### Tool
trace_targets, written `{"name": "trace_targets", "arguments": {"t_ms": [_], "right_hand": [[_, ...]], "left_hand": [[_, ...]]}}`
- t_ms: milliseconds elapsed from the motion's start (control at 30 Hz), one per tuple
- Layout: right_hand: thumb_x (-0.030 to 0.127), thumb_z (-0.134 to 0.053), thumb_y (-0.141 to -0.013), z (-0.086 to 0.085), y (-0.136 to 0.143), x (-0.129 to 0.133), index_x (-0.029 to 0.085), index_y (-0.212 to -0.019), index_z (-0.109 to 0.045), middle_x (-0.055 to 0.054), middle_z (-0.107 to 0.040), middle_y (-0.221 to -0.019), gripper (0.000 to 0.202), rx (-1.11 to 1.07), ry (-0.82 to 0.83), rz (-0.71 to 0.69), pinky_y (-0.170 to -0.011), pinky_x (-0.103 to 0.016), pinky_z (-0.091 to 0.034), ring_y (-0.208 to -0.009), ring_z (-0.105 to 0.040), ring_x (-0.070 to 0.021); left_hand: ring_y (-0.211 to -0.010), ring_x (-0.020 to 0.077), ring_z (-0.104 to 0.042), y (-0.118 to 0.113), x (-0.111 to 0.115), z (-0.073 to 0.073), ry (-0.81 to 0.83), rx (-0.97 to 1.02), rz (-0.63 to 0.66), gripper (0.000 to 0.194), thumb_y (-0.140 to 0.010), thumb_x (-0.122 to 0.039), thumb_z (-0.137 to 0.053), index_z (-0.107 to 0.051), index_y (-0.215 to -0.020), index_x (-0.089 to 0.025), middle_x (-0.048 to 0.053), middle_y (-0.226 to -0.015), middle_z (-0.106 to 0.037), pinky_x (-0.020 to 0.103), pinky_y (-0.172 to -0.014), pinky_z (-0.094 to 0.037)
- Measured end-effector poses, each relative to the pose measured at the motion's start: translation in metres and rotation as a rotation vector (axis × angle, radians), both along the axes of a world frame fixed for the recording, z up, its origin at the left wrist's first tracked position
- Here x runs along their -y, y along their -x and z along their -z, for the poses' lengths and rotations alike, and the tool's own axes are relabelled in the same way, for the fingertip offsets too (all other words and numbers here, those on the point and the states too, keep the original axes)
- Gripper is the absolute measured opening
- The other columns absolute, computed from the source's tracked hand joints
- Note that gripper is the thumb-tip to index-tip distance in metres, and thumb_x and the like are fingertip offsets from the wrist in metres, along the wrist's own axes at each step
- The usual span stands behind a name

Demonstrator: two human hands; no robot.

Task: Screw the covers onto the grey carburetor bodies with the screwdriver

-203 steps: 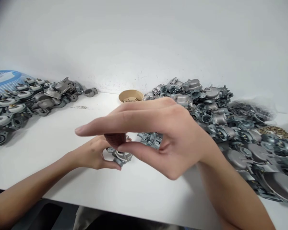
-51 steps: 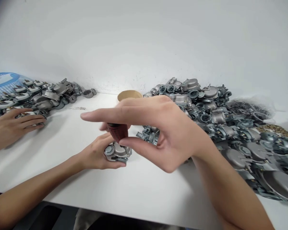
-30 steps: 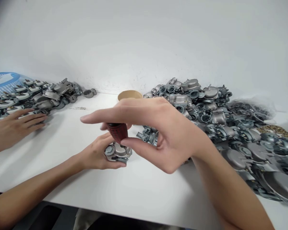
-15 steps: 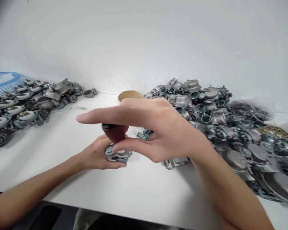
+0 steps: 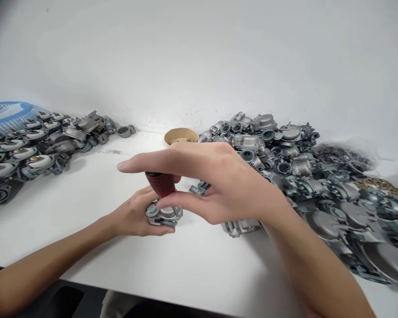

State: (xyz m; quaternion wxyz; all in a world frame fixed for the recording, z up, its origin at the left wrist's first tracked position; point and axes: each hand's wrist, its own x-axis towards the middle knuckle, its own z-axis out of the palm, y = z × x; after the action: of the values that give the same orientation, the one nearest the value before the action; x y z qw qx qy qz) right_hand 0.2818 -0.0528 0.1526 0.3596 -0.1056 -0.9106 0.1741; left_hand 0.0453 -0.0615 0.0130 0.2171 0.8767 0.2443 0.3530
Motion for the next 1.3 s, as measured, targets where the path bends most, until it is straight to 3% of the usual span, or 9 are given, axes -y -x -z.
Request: {"name": "trace_targets", "arguments": {"t_ms": [367, 633, 767, 900, 967, 1067, 1100, 1233, 1300], "right_hand": [[0.016, -0.066, -0.097, -0.004, 0.003, -0.004, 0.021, -0.123, -0.063, 0.002, -0.072, -0.089, 0.027, 0.054, -0.154, 0.160, -0.083, -0.034, -0.052, -0.083, -0.065, -0.0137], [0.018, -0.069, -0.095, 0.001, 0.007, -0.006, 0.024, -0.132, -0.063, -0.003, -0.073, -0.105, 0.039, 0.037, -0.078, 0.271, -0.090, -0.037, -0.054, -0.095, -0.066, -0.0167], [0.016, -0.062, -0.097, 0.004, 0.012, 0.000, 0.025, -0.135, -0.062, -0.006, -0.074, -0.113, 0.040, -0.030, -0.070, 0.246, -0.091, -0.039, -0.058, -0.099, -0.068, -0.0179], [0.009, -0.055, -0.097, 0.011, 0.022, 0.025, 0.020, -0.142, -0.054, -0.008, -0.074, -0.110, 0.046, -0.092, -0.238, 0.164, -0.082, -0.032, -0.063, -0.096, -0.071, -0.0158], [0.005, -0.050, -0.096, 0.026, 0.032, 0.045, 0.015, -0.131, -0.060, -0.007, -0.075, -0.106, 0.038, -0.061, -0.382, 0.128, -0.078, -0.028, -0.063, -0.097, -0.071, -0.0150], [0.017, -0.060, -0.095, 0.070, 0.047, 0.073, 0.019, -0.093, -0.069, 0.003, -0.070, -0.076, 0.009, -0.016, -0.571, 0.052, -0.047, -0.022, -0.049, -0.061, -0.061, -0.0100], [0.021, -0.062, -0.094, 0.090, 0.051, 0.079, 0.020, -0.083, -0.069, 0.004, -0.066, -0.069, 0.013, 0.001, -0.557, 0.066, -0.042, -0.023, -0.043, -0.053, -0.055, -0.0089], [0.026, -0.068, -0.090, 0.170, 0.056, 0.081, 0.021, -0.064, -0.068, 0.002, -0.074, -0.088, 0.026, 0.203, -0.660, -0.076, -0.046, -0.015, -0.047, -0.062, -0.061, -0.0052], [0.026, -0.069, -0.089, 0.195, 0.057, 0.071, 0.022, -0.067, -0.069, 0.003, -0.076, -0.093, 0.022, 0.286, -0.631, -0.167, -0.052, -0.014, -0.050, -0.076, -0.068, -0.0061]], "left_hand": [[-0.106, 0.0288, -0.066, -0.006, 0.003, 0.000, 0.037, 0.012, -0.135, 0.064, -0.080, -0.041, -0.081, -0.052, -0.133, -0.022, 0.011, -0.119, -0.069, 0.042, -0.089, -0.058], [-0.104, 0.0277, -0.067, -0.010, 0.007, 0.003, 0.090, 0.014, -0.284, 0.060, -0.075, -0.036, -0.083, -0.056, -0.127, -0.024, 0.009, -0.118, -0.069, 0.041, -0.089, -0.058], [-0.110, 0.0294, -0.066, -0.008, 0.003, 0.001, 0.126, 0.002, -0.281, 0.062, -0.076, -0.038, -0.083, -0.055, -0.130, -0.024, 0.009, -0.121, -0.068, 0.043, -0.094, -0.057], [-0.117, 0.0312, -0.065, -0.003, -0.001, 0.001, 0.143, 0.010, -0.240, 0.067, -0.077, -0.043, -0.083, -0.053, -0.134, -0.025, 0.010, -0.127, -0.066, 0.046, -0.097, -0.056], [-0.118, 0.0310, -0.064, 0.000, -0.002, 0.000, 0.141, 0.018, -0.205, 0.065, -0.079, -0.039, -0.081, -0.053, -0.135, -0.024, 0.010, -0.129, -0.066, 0.045, -0.099, -0.056], [-0.123, 0.0314, -0.062, 0.005, -0.003, -0.005, 0.150, -0.033, -0.164, 0.070, -0.076, -0.029, -0.082, -0.051, -0.139, -0.025, 0.009, -0.134, -0.064, 0.046, -0.104, -0.053], [-0.125, 0.0322, -0.062, 0.007, -0.004, -0.006, 0.159, -0.066, -0.155, 0.074, -0.074, -0.028, -0.083, -0.051, -0.141, -0.026, 0.009, -0.136, -0.064, 0.047, -0.106, -0.052], [-0.126, 0.0338, -0.062, 0.010, -0.008, -0.006, 0.163, -0.117, -0.133, 0.078, -0.074, -0.036, -0.087, -0.051, -0.142, -0.026, 0.011, -0.141, -0.062, 0.048, -0.106, -0.053], [-0.123, 0.0331, -0.064, 0.008, -0.008, -0.004, 0.149, -0.092, -0.138, 0.075, -0.076, -0.037, -0.086, -0.052, -0.141, -0.026, 0.011, -0.138, -0.064, 0.048, -0.104, -0.055]]}}
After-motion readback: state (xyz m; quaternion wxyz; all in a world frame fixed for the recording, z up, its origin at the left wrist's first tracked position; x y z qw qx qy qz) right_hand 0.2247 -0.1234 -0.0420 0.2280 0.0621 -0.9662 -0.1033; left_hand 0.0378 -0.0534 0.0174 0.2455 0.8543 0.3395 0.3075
